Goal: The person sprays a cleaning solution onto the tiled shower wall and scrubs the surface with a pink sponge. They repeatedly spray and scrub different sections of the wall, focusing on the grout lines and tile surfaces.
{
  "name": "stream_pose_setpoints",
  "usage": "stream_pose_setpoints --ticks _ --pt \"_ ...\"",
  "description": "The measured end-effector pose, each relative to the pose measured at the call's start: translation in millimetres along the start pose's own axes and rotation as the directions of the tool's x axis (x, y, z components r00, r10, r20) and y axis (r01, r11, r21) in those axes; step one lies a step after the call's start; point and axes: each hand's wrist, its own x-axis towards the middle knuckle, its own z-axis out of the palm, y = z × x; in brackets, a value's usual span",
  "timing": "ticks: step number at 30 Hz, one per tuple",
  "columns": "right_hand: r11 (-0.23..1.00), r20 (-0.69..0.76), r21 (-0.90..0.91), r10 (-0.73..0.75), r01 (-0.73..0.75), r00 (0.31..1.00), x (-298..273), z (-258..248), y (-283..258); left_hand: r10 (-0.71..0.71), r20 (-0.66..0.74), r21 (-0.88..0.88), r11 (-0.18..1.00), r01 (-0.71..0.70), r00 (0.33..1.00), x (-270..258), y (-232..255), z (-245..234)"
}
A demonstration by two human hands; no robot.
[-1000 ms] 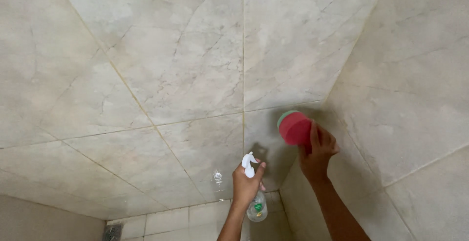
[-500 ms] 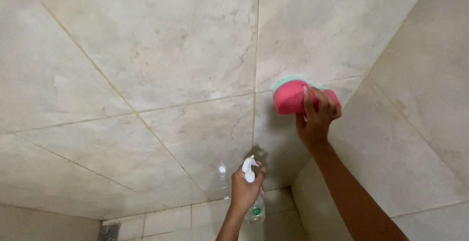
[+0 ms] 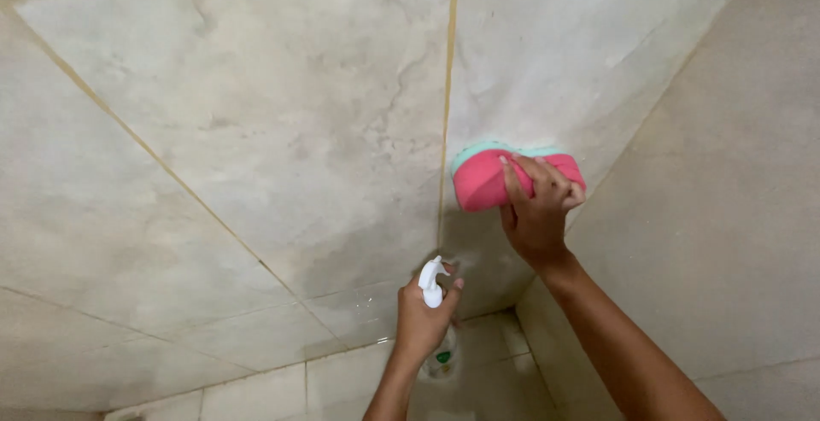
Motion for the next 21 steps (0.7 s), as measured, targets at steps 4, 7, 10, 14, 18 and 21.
stream_pose_setpoints --ticks 4,7,10,14,18,21 --pt "0.997 0.041 0.077 0.022 -0.025 0.999 -64.7 23.7 -10.0 -0.108 0.046 -0.092 0.989 0.112 0.993 -6.3 -31.7 2.5" --pt "0.997 0.084 0.071 0.013 -0.019 0.996 -110.8 45.5 -16.4 -0.029 0.055 -0.086 0.996 0.034 0.998 -9.7 -70.0 3.6" --pt "0.995 0.099 0.091 0.030 -0.039 0.995 -157.0 68.4 -18.9 -0.005 0.064 -0.113 0.994 0.012 0.998 -14.1 -106.4 7.5" --pt "1.000 0.110 -0.016 -0.002 0.004 0.994 -203.0 93.9 -17.6 -0.020 0.093 -0.145 0.989 0.034 0.995 -22.1 -142.9 14.1" --pt "0.999 0.064 -0.050 0.002 0.001 0.998 -232.6 108.4 -19.2 -0.042 0.122 -0.192 0.979 0.065 0.992 -27.3 -174.0 16.7" --pt "0.999 0.101 -0.033 -0.005 0.008 0.995 -257.3 113.4 -12.9 -0.132 0.102 -0.100 0.985 0.142 0.986 -31.0 -167.3 13.8"
